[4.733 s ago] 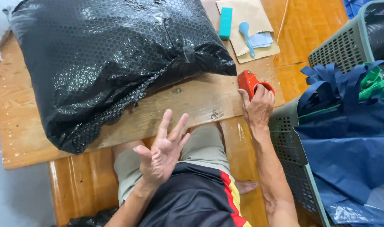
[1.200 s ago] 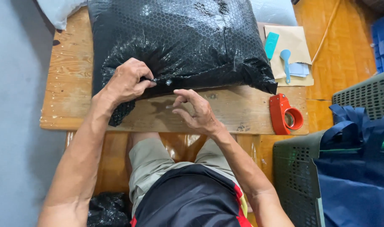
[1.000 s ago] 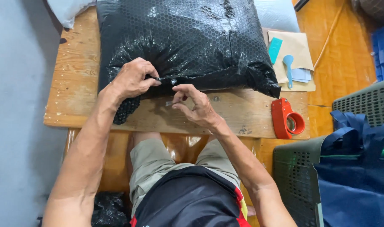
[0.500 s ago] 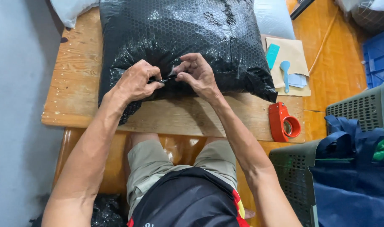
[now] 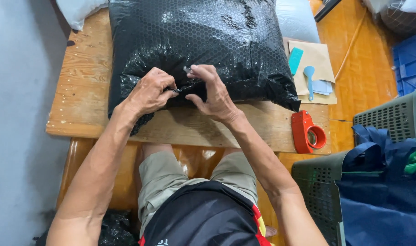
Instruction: The person seals a large black bubble mailer on a wooden table. They fold the edges of the mailer and apply clear adhesive tape to secure the seams using a red tape dispenser.
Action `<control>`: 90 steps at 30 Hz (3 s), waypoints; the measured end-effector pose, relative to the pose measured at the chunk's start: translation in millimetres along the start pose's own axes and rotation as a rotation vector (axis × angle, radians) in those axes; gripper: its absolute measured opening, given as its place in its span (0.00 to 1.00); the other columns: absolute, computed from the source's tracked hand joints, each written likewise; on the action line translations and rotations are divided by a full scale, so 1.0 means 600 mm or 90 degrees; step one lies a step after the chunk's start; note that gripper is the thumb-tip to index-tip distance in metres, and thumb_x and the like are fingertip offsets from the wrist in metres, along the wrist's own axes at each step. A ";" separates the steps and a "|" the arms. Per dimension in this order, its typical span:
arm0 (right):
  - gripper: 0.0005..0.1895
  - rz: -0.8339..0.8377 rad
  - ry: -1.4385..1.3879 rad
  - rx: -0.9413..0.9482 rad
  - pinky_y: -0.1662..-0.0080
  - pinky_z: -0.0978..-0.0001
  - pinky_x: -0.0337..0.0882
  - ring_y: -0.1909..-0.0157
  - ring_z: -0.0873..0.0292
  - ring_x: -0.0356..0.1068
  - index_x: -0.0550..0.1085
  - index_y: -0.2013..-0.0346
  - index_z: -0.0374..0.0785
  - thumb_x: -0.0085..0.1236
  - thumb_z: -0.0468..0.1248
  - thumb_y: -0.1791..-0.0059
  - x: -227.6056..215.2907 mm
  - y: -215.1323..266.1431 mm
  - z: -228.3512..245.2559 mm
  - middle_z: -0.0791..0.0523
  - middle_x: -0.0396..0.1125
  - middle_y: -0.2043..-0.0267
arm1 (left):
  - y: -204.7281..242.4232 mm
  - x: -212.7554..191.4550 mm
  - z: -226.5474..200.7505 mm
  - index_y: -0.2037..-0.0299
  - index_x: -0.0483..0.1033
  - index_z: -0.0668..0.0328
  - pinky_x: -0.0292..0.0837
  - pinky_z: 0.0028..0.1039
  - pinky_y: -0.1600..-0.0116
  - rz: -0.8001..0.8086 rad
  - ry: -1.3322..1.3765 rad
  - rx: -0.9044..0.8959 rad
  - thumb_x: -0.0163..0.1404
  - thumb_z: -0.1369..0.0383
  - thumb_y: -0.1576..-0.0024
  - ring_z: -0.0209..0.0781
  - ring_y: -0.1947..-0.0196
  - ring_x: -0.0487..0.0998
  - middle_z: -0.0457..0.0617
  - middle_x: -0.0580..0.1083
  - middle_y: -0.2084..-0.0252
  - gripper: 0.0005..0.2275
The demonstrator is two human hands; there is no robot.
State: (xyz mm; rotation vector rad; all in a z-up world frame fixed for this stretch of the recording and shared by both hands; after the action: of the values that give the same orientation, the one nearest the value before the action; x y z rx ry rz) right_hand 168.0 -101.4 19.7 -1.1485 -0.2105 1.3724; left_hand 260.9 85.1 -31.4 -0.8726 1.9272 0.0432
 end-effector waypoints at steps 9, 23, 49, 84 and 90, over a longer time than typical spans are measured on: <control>0.29 0.003 0.229 -0.138 0.55 0.53 0.78 0.56 0.44 0.75 0.57 0.28 0.45 0.49 0.36 0.44 0.081 0.050 -0.037 0.41 0.56 0.36 | 0.011 0.005 -0.008 0.64 0.78 0.55 0.70 0.40 0.40 -0.047 0.029 0.050 0.60 0.69 0.46 0.51 0.46 0.75 0.49 0.77 0.62 0.04; 0.36 -0.121 0.159 -0.092 0.56 0.55 0.81 0.65 0.50 0.77 0.56 0.32 0.47 0.57 0.26 0.51 0.067 0.138 0.021 0.43 0.63 0.46 | 0.061 0.067 -0.048 0.66 0.73 0.45 0.72 0.26 0.62 -0.152 -0.267 0.196 0.49 0.68 0.37 0.37 0.66 0.74 0.38 0.70 0.66 0.05; 0.26 -0.144 0.195 -0.169 0.67 0.57 0.79 0.68 0.47 0.76 0.59 0.36 0.46 0.54 0.30 0.48 0.057 0.055 0.001 0.44 0.64 0.49 | 0.028 -0.042 -0.127 0.44 0.73 0.62 0.63 0.63 0.38 0.249 0.194 -0.260 0.21 0.45 0.34 0.80 0.43 0.69 0.74 0.74 0.46 0.33; 0.42 -0.079 -0.160 0.141 0.57 0.78 0.66 0.66 0.68 0.65 0.51 0.26 0.47 0.64 0.26 0.47 0.005 -0.029 0.014 0.58 0.74 0.61 | -0.022 -0.045 0.016 0.64 0.80 0.59 0.65 0.28 0.53 0.118 0.138 -0.224 0.54 0.68 0.40 0.40 0.62 0.71 0.46 0.69 0.61 0.05; 0.43 -0.006 -0.104 0.128 0.57 0.77 0.69 0.67 0.66 0.70 0.53 0.26 0.43 0.67 0.33 0.50 0.048 -0.016 -0.017 0.63 0.77 0.65 | -0.013 -0.048 0.022 0.60 0.81 0.60 0.70 0.43 0.48 0.093 0.168 -0.176 0.57 0.67 0.43 0.58 0.53 0.76 0.57 0.72 0.58 0.06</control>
State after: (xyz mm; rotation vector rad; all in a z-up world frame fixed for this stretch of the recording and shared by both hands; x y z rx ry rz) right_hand 189.1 -80.8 8.0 -0.8691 -0.1901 1.4460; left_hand 283.3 100.6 -12.9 -0.9536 2.2669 0.3020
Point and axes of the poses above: each hand's wrist, its own y-axis away from the middle knuckle, its own x-axis out of the palm, z = x × y, the point moved 4 cm from there along -y, towards the middle knuckle
